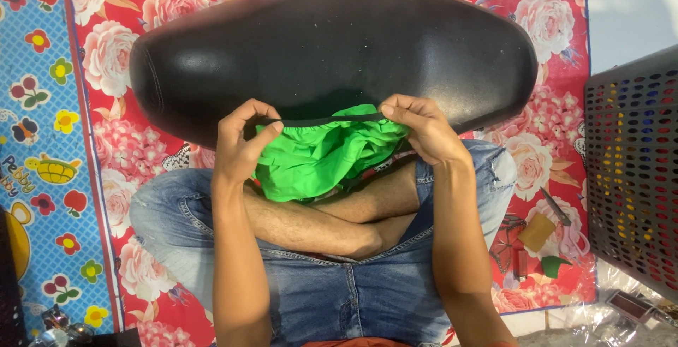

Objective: The person sits on a floral mat and stuffs a green fabric bag into a black oval-shaped case. They repeatedly pull the drawstring to tighten the bag inside the case. The person briefly uses scissors to cut a thread on the bag before continuing to adjust the drawstring.

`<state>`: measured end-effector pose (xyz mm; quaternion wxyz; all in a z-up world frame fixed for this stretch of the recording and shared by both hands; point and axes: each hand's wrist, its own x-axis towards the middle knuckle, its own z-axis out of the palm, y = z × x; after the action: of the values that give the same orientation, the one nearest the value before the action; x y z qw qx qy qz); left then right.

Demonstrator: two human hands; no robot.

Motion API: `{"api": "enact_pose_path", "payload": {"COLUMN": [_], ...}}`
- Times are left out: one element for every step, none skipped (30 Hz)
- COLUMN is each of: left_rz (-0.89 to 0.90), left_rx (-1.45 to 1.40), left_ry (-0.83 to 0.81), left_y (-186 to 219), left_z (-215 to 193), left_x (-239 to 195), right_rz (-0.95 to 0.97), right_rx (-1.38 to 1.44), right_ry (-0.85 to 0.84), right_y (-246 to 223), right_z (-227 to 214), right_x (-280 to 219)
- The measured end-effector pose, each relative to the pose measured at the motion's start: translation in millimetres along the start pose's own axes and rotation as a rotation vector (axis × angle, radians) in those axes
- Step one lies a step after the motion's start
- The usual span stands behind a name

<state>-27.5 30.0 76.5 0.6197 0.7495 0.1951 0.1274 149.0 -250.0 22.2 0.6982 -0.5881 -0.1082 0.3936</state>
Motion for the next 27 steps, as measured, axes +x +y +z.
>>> {"api": "enact_pose_path", "payload": {"left_rz": [0.053,0.054,0.153,0.252,0.256,0.316,0.379,0.387,0.405,0.423,0.436,0.412,0.384,0.393,0.372,0.351,0.355,0.387,0.417,0.419,0.527,0.634,0.639,0.743,0.842,0.842,0.862], "left_rx": [0.081,0.080,0.177,0.274,0.271,0.368,0.463,0.457,0.503,0.549,0.541,0.536,0.536,0.532,0.513,0.494,0.495,0.478,0.460,0.462,0.484,0.505,0.504,0.490,0.475,0.476,0.438], "left_ry": [-0.025,-0.027,-0.058,-0.089,-0.089,-0.097,-0.104,-0.103,-0.103,-0.102,-0.103,-0.113,-0.122,-0.123,-0.087,-0.051,-0.050,0.008,0.066,0.067,0.184,0.300,0.300,0.388,0.477,0.477,0.498], "left_y": [10.6,20.7,31.2,41.8,39.8,37.9,36.0,31.5,27.2,23.1,20.9,18.8,16.8,16.9,16.9,16.7,12.6,8.2,3.6,0.1,-3.7,-7.4,-5.0,-2.5,-0.5,-5.2,-9.4], "left_z": [0.2,1.4,2.6,3.7,7.3,10.9,15.4,18.5,22.9,27.7,29.0,30.4,30.6,33.9,35.7,37.3,39.6,41.6,43.1,44.5,46.4,48.5,50.8,53.0,54.9,54.2,53.2], "left_x": [-0.1,-1.7,-2.9,-4.2,-5.6,-7.0,-7.4,-8.0,-7.4,-6.7,-5.6,-4.4,-3.8,-2.7,-2.5,-2.3,-2.0,-1.6,-2.1,-0.1,0.8,1.8,4.2,6.5,6.5,5.0,5.7], "right_rz": [-0.016,-0.017,-0.022,-0.028,-0.032,-0.050,-0.072,-0.078,-0.105,-0.131,-0.140,-0.203,-0.264,-0.270,-0.368,-0.465,-0.470,-0.606,-0.738,-0.741,-0.879,-1.017,-1.019,-1.115,-1.207,-1.208,-1.256], "right_rx": [0.005,0.004,-0.003,-0.011,-0.014,-0.019,-0.029,-0.035,-0.067,-0.098,-0.107,-0.201,-0.292,-0.297,-0.414,-0.531,-0.531,-0.687,-0.841,-0.840,-0.915,-0.988,-0.988,-1.011,-1.030,-1.029,-0.992], "right_ry": [0.006,0.009,0.005,0.001,0.003,0.004,0.007,0.011,-0.016,-0.043,-0.035,-0.055,-0.078,-0.073,-0.010,0.055,0.055,0.179,0.304,0.304,0.397,0.491,0.494,0.577,0.658,0.657,0.684], "right_y": [-0.5,3.6,7.1,10.3,7.5,4.5,0.4,-5.9,-12.9,-20.0,-25.8,-31.6,-36.3,-39.2,-41.1,-42.7,-39.4,-35.9,-31.9,-20.0,-7.6,4.7,9.9,15.0,21.3,21.5,20.5], "right_z": [2.1,0.6,-1.1,-2.8,2.1,7.1,11.1,17.3,22.2,27.0,30.5,34.0,38.6,41.6,46.0,50.5,52.2,54.0,56.6,52.1,47.5,42.6,42.8,43.1,44.1,46.5,48.6], "right_x": [-0.5,0.6,2.4,4.1,1.9,-0.4,-2.5,-6.0,-9.6,-13.3,-14.3,-15.3,-15.7,-16.6,-17.2,-17.7,-15.7,-13.4,-11.4,-4.6,1.2,7.0,9.4,11.8,12.9,12.1,13.3]}}
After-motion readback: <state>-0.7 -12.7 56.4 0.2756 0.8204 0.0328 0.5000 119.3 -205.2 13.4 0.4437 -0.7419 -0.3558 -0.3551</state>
